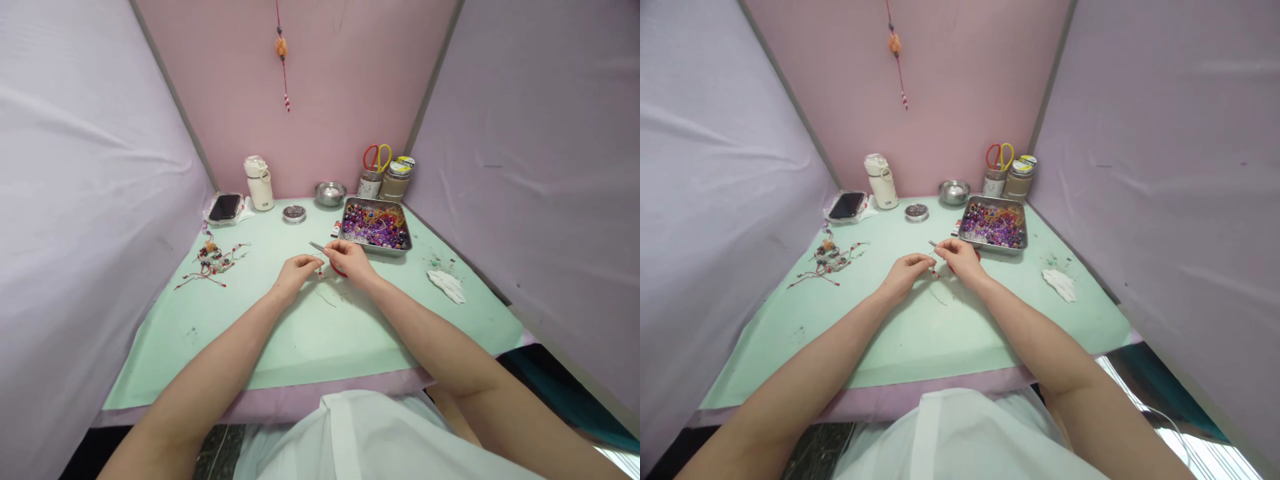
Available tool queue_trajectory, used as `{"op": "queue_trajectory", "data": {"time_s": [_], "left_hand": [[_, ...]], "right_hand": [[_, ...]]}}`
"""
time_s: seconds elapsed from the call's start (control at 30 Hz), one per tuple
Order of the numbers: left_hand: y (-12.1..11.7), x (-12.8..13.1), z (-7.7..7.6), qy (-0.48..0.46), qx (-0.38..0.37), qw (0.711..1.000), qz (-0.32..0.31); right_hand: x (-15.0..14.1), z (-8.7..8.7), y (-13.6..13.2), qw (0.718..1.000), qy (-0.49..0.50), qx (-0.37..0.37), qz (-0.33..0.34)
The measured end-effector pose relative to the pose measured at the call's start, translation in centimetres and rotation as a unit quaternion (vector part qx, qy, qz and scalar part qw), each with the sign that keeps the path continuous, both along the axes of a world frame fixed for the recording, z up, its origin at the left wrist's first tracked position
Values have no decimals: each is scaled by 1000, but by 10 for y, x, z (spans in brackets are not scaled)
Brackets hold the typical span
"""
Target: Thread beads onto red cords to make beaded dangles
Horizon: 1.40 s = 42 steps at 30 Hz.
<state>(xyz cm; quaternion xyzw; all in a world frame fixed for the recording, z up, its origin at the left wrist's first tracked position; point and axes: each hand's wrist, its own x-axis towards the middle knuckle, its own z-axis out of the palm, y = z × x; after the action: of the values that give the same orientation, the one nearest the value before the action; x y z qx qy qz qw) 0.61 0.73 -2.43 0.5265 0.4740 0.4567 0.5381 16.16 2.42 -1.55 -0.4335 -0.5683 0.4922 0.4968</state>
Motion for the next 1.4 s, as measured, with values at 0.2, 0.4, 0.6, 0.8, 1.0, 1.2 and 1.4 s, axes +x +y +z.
{"op": "queue_trajectory", "data": {"time_s": [0.2,0.4,0.6,0.8,1.0,1.2,1.4], "left_hand": [[-1,0,4,-89,-12,996,-12],[-4,2,7,-96,-31,995,-11],[-5,5,4,-102,-36,994,-18],[-7,6,8,-122,-58,991,-15],[-6,6,7,-155,-68,985,-11],[-3,7,3,-185,-39,981,42],[-2,6,3,-183,-34,981,51]], "right_hand": [[1,-4,3,992,-84,88,-16],[-2,-6,1,996,-55,71,11],[-5,-12,2,996,-7,86,-2],[-7,-9,-1,995,13,100,-9],[-8,-7,-2,996,39,81,3],[-8,-9,-2,998,61,7,20],[-9,-10,-1,995,69,-44,51]]}}
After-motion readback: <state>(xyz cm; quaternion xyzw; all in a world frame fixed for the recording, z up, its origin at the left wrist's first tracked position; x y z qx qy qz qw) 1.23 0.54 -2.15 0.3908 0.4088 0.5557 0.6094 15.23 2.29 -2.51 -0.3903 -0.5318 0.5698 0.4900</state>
